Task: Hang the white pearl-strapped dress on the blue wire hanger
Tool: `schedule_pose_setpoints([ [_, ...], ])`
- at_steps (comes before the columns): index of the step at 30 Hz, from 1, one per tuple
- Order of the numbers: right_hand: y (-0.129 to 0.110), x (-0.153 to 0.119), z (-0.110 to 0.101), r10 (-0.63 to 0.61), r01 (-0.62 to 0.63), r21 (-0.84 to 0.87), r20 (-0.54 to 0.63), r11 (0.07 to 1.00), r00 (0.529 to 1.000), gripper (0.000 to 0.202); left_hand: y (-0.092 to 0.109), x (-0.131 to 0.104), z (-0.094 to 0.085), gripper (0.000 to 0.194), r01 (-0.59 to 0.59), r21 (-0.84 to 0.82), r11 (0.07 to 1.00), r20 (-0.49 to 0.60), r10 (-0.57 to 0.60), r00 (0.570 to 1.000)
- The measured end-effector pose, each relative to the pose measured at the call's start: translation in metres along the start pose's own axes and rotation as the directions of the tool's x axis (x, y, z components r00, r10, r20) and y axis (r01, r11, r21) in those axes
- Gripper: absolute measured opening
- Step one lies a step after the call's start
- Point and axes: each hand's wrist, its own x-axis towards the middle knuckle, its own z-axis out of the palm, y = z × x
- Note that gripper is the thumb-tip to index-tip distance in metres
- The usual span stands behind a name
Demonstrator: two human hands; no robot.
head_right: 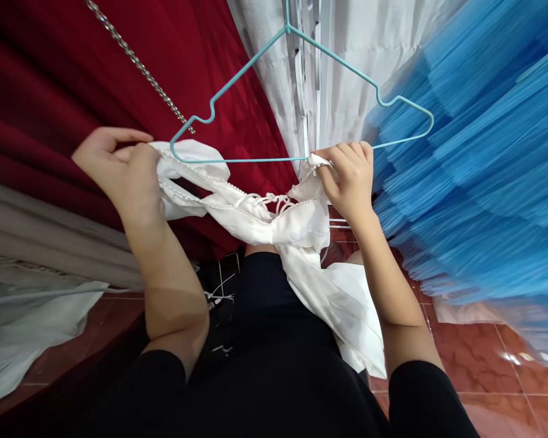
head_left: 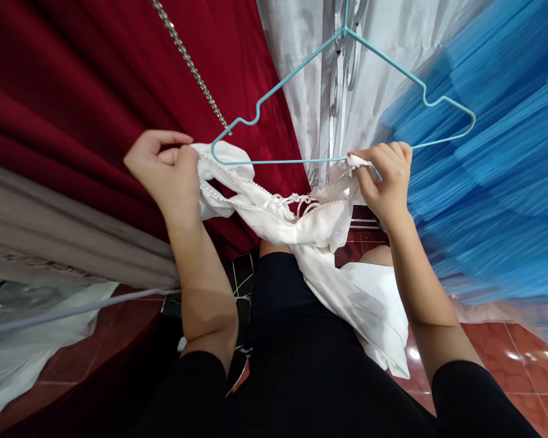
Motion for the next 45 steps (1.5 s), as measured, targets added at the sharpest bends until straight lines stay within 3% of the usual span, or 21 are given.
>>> schedule_pose_setpoints([
  [3,-0.003,-0.002,-0.001,-0.005,0.006,0.028,-0.008,1.0,1.0,0.032,0.027,0.014,0.016,0.021,-0.135,-0.049,0.99,-0.017,0.134,0.991],
  [6,-0.006,-0.004,-0.001,0.004,-0.004,0.05,-0.005,0.999,1.0,0.032,0.048,0.027,0.036,0.019,-0.33,-0.123,0.936,-0.055,0.326,0.944],
  [9,-0.008,-0.004,0.0,0.031,-0.031,0.066,0.001,0.997,1.0,0.033,0.06,0.034,0.052,0.021,-0.465,-0.125,0.876,0.062,0.475,0.878],
  [11,-0.008,-0.004,0.001,0.044,-0.044,0.074,0.001,0.996,0.999,0.034,0.069,0.028,0.059,0.021,-0.504,-0.134,0.853,0.134,0.519,0.844],
  [14,-0.007,-0.003,0.002,0.067,-0.068,0.064,0.009,0.996,0.998,0.033,0.087,0.002,0.065,0.013,-0.55,-0.198,0.812,0.129,0.577,0.806],
  [15,-0.007,-0.003,0.002,0.079,-0.08,0.055,0.018,0.995,0.997,0.034,0.093,-0.01,0.067,0.01,-0.548,-0.225,0.805,0.155,0.585,0.796],
  [17,-0.006,-0.003,0.001,0.101,-0.102,0.038,0.043,0.994,0.994,0.035,0.102,-0.035,0.072,0.015,-0.485,-0.262,0.834,0.334,0.55,0.765],
  [20,-0.006,-0.004,-0.001,0.111,-0.113,0.021,0.055,0.993,0.992,0.035,0.103,-0.065,0.085,0.027,-0.331,-0.158,0.93,0.642,0.352,0.681],
  [22,-0.006,-0.004,-0.001,0.09,-0.091,0.008,0.063,0.996,0.994,0.033,0.099,-0.075,0.092,0.032,-0.295,-0.069,0.953,0.706,0.255,0.66],
  [24,-0.006,-0.006,0.0,0.026,-0.026,-0.005,0.053,1.0,0.998,0.029,0.096,-0.078,0.094,0.035,-0.281,-0.037,0.959,0.71,0.223,0.668],
  [26,-0.003,-0.009,0.001,-0.067,0.067,-0.007,-0.077,0.998,0.995,0.025,0.095,-0.075,0.092,0.036,-0.276,-0.041,0.96,0.703,0.224,0.675],
  [28,0.008,-0.013,-0.001,-0.112,0.108,-0.029,-0.34,0.994,0.934,0.022,0.095,-0.07,0.089,0.038,-0.271,-0.029,0.962,0.704,0.212,0.678],
  [31,0.049,-0.017,-0.011,-0.021,-0.007,-0.038,-0.679,0.999,0.734,0.016,0.093,-0.064,0.085,0.042,-0.281,-0.002,0.96,0.71,0.199,0.676],
  [33,0.085,-0.014,-0.026,0.085,-0.084,0.041,-0.762,0.996,0.642,0.018,0.093,-0.063,0.084,0.042,-0.283,-0.013,0.959,0.712,0.208,0.67],
  [34,0.101,-0.009,-0.035,0.134,-0.106,0.086,-0.761,0.991,0.634,0.023,0.093,-0.063,0.083,0.042,-0.278,-0.025,0.96,0.714,0.212,0.667],
  [36,0.122,0.005,-0.056,0.236,-0.208,0.13,-0.72,0.97,0.653,0.033,0.095,-0.064,0.083,0.042,-0.261,-0.051,0.964,0.719,0.217,0.66],
  [38,0.122,0.025,-0.075,0.286,-0.267,0.136,-0.682,0.954,0.673,0.037,0.098,-0.066,0.084,0.042,-0.248,-0.067,0.966,0.722,0.219,0.656],
  [41,0.091,0.057,-0.09,0.174,-0.163,0.076,-0.62,0.984,0.765,0.032,0.1,-0.068,0.084,0.042,-0.249,-0.068,0.966,0.718,0.221,0.66],
  [45,0.052,0.085,-0.083,0.058,-0.069,-0.004,-0.477,0.998,0.877,0.03,0.098,-0.067,0.084,0.041,-0.257,-0.057,0.965,0.714,0.219,0.665],
])
